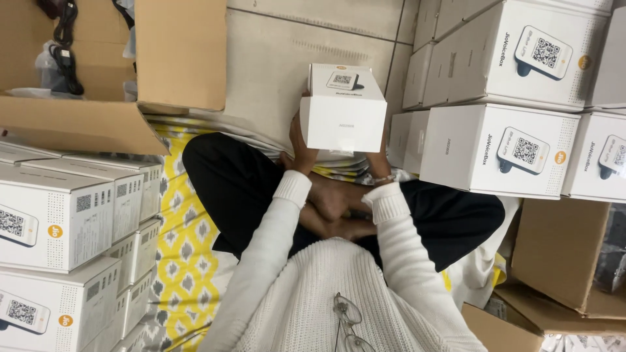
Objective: The person packs electronic devices into retail boxes and shipping containers.
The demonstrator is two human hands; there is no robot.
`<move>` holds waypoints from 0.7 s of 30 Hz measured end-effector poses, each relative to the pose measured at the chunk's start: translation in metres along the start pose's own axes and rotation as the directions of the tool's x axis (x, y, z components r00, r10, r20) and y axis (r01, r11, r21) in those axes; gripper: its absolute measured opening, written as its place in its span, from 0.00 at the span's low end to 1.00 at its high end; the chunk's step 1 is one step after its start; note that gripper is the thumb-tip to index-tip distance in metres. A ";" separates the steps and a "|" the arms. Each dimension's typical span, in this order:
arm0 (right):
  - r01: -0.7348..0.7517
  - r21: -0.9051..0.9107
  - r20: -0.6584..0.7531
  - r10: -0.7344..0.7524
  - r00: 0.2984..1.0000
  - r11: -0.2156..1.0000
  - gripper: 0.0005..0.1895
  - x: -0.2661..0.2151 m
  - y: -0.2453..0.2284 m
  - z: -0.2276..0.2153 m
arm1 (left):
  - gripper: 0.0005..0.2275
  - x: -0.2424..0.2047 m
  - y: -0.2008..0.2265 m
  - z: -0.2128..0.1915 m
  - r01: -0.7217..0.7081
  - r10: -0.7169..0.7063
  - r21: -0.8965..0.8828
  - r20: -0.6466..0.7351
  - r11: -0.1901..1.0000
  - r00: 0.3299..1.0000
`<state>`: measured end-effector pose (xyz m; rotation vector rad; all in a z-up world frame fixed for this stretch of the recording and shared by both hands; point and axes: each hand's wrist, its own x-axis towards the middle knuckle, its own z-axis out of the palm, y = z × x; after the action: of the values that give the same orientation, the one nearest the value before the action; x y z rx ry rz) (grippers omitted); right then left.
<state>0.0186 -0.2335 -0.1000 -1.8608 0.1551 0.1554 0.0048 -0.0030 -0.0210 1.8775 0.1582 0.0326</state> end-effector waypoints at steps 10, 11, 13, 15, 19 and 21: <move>0.375 -0.084 -0.370 -0.378 0.848 0.923 0.21 -0.072 -0.235 -0.015 | 0.48 0.045 -0.009 0.001 -0.060 0.063 -0.194 0.008 0.979 0.998; 0.364 -0.080 -0.370 -0.367 0.854 0.928 0.21 -0.067 -0.256 -0.017 | 0.48 0.037 -0.008 0.001 -0.049 0.053 -0.189 0.014 0.981 0.999; 0.403 -0.280 -0.310 -0.479 0.821 0.871 0.15 -0.049 -0.301 -0.024 | 0.49 0.029 -0.003 0.001 0.007 -0.001 -0.375 0.017 0.927 1.000; 0.398 -0.352 -0.182 -0.478 0.859 0.847 0.15 -0.016 -0.315 -0.024 | 0.49 0.032 -0.001 0.006 0.004 -0.002 -0.447 0.004 0.894 1.000; 0.364 -0.533 0.173 -0.322 0.931 0.764 0.15 0.020 -0.299 -0.013 | 0.46 0.022 -0.002 0.005 -0.051 0.059 -0.376 0.009 0.925 0.998; 0.334 -0.585 0.208 -0.262 0.942 0.739 0.14 0.016 -0.271 -0.001 | 0.44 0.001 -0.011 0.004 -0.100 0.111 -0.227 0.035 0.969 0.993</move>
<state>0.0851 -0.1561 0.1517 -2.4967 -0.3198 0.0896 0.0054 -0.0033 -0.0324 1.6572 0.0201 0.0763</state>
